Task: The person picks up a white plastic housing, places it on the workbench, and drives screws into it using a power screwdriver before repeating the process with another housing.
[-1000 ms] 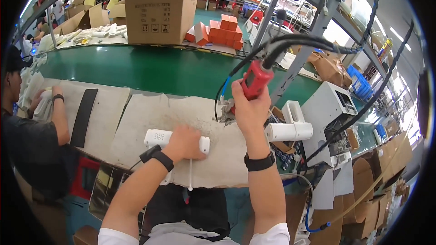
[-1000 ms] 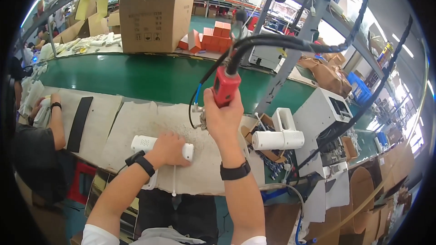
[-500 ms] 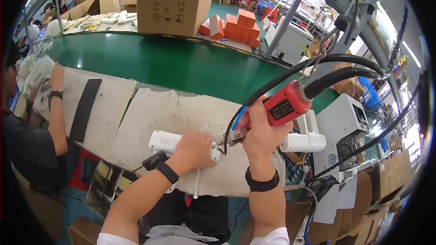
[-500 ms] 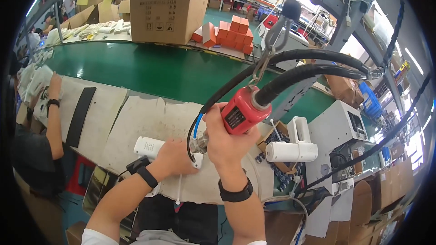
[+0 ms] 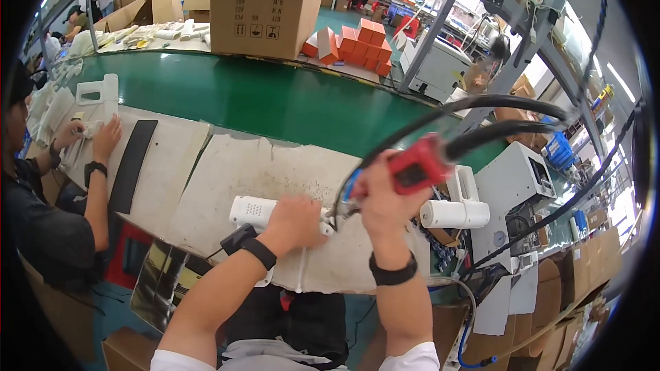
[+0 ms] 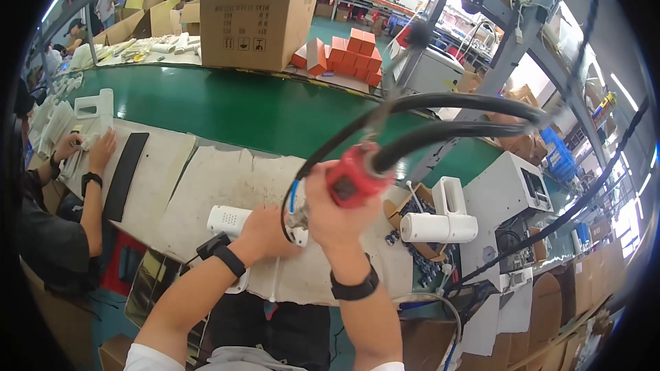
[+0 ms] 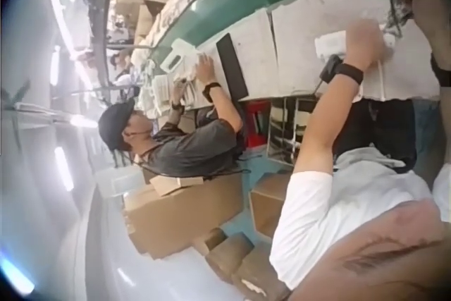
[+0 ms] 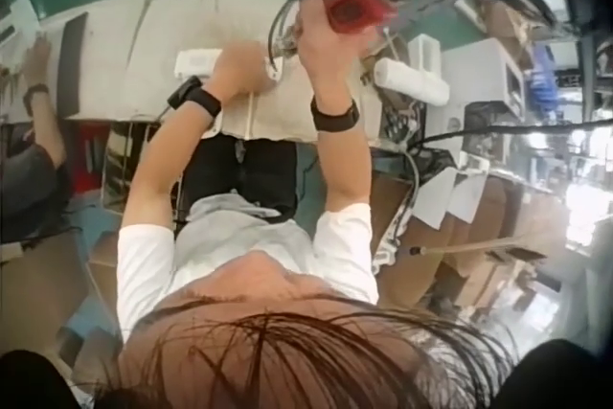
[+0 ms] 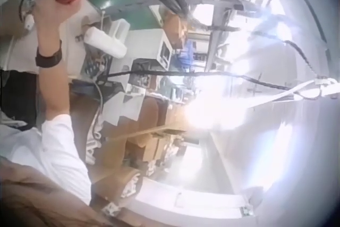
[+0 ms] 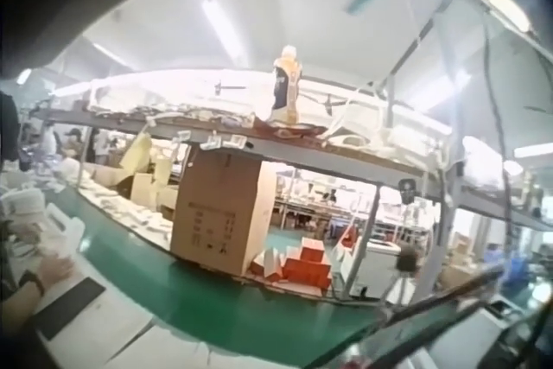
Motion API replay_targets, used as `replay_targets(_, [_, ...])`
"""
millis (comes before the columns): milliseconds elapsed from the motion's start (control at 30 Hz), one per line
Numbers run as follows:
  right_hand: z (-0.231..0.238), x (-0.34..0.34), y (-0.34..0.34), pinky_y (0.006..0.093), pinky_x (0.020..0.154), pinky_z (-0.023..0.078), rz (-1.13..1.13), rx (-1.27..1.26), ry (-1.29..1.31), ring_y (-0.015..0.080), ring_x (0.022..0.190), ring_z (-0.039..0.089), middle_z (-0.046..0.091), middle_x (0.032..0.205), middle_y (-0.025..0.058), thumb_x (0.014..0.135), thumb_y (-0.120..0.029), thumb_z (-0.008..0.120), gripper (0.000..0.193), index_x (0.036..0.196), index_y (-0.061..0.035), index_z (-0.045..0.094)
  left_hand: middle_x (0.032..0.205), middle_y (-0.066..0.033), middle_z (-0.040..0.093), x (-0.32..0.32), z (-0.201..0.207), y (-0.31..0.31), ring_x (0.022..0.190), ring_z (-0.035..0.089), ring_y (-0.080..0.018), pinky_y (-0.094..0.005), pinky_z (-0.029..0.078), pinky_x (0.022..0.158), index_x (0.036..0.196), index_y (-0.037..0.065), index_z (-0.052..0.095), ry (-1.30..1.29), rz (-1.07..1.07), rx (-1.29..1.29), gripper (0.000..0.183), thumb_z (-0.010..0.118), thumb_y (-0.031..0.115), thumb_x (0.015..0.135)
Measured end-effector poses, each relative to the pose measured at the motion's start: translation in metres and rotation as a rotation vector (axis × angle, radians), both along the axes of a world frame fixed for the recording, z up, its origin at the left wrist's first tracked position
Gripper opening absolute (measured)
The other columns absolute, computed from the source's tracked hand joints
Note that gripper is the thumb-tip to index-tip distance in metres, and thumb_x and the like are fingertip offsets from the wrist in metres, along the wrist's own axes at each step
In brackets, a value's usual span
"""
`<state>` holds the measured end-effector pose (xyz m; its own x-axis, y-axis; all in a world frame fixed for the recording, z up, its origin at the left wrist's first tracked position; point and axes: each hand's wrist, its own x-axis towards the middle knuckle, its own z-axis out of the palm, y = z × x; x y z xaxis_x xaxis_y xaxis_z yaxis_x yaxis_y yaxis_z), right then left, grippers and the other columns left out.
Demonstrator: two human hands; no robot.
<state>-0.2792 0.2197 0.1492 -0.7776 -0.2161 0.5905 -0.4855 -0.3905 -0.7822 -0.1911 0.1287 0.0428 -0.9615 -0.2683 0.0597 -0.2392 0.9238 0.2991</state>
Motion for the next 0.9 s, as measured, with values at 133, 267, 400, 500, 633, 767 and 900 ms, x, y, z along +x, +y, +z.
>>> replay_targets(133, [0.054,0.033,0.031,0.0219,0.043,0.042,0.181,-0.09,-0.16,0.0077,0.047,0.053,0.058,0.062,0.0037,0.08,0.002,0.065,0.008,0.083,0.0018,0.058,0.093,-0.0103,0.064,-0.006,-0.001,-0.003,0.092,0.061,-0.0256,-0.038,0.043,0.082,0.095,0.007,0.063,-0.101,0.051,-0.102,0.054,0.07,0.051,0.065])
replay_targets(267, [0.045,0.033,0.026,0.0212,0.042,0.041,0.122,-0.029,-0.168,0.007,0.046,0.053,0.058,0.061,0.0031,0.081,-0.002,0.066,0.009,0.084,0.0026,0.058,0.095,-0.0101,0.063,-0.008,-0.005,-0.007,0.095,0.06,-0.0266,-0.04,0.041,0.082,0.096,0.008,0.062,-0.142,0.032,-0.143,0.062,0.068,0.062,0.066])
replay_targets(400, [0.022,0.025,0.016,0.0241,0.035,0.039,0.071,0.071,-0.141,0.0123,0.039,0.051,0.052,0.055,0.004,0.082,-0.006,0.062,0.012,0.085,-0.0005,0.051,0.099,-0.0114,0.062,-0.008,0.004,-0.003,0.098,0.058,-0.0269,-0.0394,0.041,0.082,0.1,0.008,0.062,-0.177,0.016,-0.127,0.065,0.068,0.062,0.065])
replay_targets(500, [-0.013,0.02,0.0,0.0248,0.037,0.04,-0.009,0.076,-0.011,0.0123,0.041,0.051,0.052,0.056,0.0038,0.081,-0.003,0.06,0.011,0.086,-0.0006,0.05,0.093,-0.0099,0.065,-0.001,-0.014,-0.008,0.092,0.062,-0.0264,-0.0402,0.045,0.081,0.095,0.007,0.064,0.07,0.045,-0.14,0.054,0.078,0.044,0.058])
replay_targets(633, [-0.01,0.017,0.006,0.0255,0.038,0.041,0.125,0.123,-0.078,0.0124,0.042,0.051,0.052,0.057,0.0043,0.08,-0.001,0.058,0.011,0.088,-0.0003,0.05,0.097,-0.0113,0.064,0.027,0.023,-0.033,0.095,0.061,-0.0297,-0.0416,0.045,0.086,0.102,0.006,0.063,0.028,0.002,-0.053,0.07,0.081,0.052,0.052])
replay_targets(767, [0.029,0.029,0.018,0.0253,0.037,0.041,0.119,0.058,-0.154,0.012,0.041,0.05,0.052,0.056,0.0037,0.082,-0.004,0.058,0.013,0.09,-0.0003,0.05,0.101,-0.0138,0.064,0.057,0.013,-0.079,0.097,0.06,-0.0319,-0.0415,0.047,0.087,0.107,0.006,0.062,-0.073,-0.051,-0.081,0.082,0.079,0.061,0.049])
replay_targets(900, [0.069,0.043,0.02,0.0231,0.034,0.036,0.158,-0.21,-0.129,0.0103,0.039,0.048,0.051,0.055,0.003,0.085,-0.012,0.061,0.013,0.086,-0.0014,0.053,0.093,-0.0153,0.064,0.044,0.026,-0.052,0.089,0.062,-0.0345,-0.0419,0.049,0.079,0.097,0.006,0.063,-0.212,-0.025,0.066,0.078,0.081,0.061,0.045])
